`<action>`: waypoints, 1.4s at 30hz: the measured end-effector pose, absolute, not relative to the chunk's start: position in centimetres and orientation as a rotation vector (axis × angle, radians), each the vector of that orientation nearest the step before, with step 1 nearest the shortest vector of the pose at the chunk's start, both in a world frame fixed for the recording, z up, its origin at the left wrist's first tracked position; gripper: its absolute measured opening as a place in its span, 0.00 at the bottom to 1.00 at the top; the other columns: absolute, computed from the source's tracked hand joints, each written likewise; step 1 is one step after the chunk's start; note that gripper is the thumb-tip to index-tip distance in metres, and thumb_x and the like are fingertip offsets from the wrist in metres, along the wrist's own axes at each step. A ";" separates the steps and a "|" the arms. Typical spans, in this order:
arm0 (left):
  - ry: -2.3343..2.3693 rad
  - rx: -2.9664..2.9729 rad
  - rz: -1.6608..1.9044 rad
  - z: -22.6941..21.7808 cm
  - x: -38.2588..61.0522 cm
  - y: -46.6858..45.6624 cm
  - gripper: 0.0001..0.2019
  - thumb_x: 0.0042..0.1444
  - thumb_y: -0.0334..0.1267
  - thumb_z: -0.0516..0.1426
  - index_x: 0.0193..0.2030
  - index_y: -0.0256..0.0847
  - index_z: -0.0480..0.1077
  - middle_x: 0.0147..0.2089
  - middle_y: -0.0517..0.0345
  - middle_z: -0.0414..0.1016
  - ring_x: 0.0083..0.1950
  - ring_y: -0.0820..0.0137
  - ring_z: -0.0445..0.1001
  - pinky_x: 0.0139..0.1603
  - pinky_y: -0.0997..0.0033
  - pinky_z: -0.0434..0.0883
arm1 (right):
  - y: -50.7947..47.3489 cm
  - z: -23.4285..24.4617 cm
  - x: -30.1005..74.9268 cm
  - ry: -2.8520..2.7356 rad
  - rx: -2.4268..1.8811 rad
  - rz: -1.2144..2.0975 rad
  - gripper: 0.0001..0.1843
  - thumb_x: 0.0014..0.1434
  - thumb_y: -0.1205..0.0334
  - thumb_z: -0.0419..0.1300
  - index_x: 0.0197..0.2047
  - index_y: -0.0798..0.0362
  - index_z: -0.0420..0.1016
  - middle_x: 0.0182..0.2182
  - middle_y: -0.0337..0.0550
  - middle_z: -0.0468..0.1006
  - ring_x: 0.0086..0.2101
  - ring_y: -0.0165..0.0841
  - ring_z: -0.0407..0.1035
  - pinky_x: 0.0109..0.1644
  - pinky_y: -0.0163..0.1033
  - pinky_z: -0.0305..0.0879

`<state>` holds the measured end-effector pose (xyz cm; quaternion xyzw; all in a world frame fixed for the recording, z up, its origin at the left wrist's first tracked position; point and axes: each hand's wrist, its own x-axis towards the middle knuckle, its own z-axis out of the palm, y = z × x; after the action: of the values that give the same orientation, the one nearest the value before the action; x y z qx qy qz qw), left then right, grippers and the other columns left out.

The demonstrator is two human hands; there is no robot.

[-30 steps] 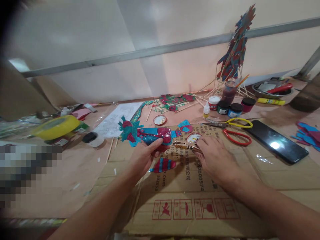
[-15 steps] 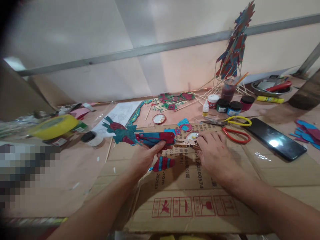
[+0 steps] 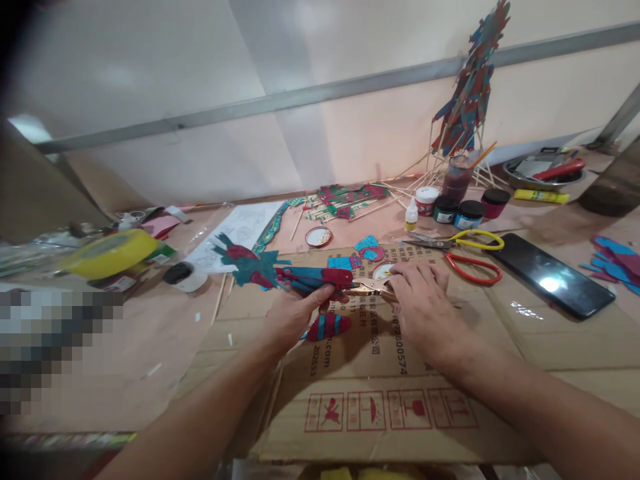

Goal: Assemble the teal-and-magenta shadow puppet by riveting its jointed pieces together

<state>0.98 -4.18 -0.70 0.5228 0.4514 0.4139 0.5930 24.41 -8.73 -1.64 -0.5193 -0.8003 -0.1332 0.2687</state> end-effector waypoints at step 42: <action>0.764 1.602 1.212 -0.7 -0.8 -5.2 0.24 0.44 0.66 0.66 0.26 0.45 0.81 0.34 0.45 0.83 0.36 0.60 0.81 0.42 0.59 0.78 | -9.9 0.8 24.1 -2.121 -1.181 -0.624 0.22 0.58 0.72 0.60 0.56 0.56 0.67 0.46 0.55 0.71 0.46 0.45 0.64 0.53 0.52 0.60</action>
<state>-0.77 -5.20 -0.70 0.6554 0.3127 0.4958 0.4762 24.08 -9.92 0.77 -0.4476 -0.8040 -0.2363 0.3121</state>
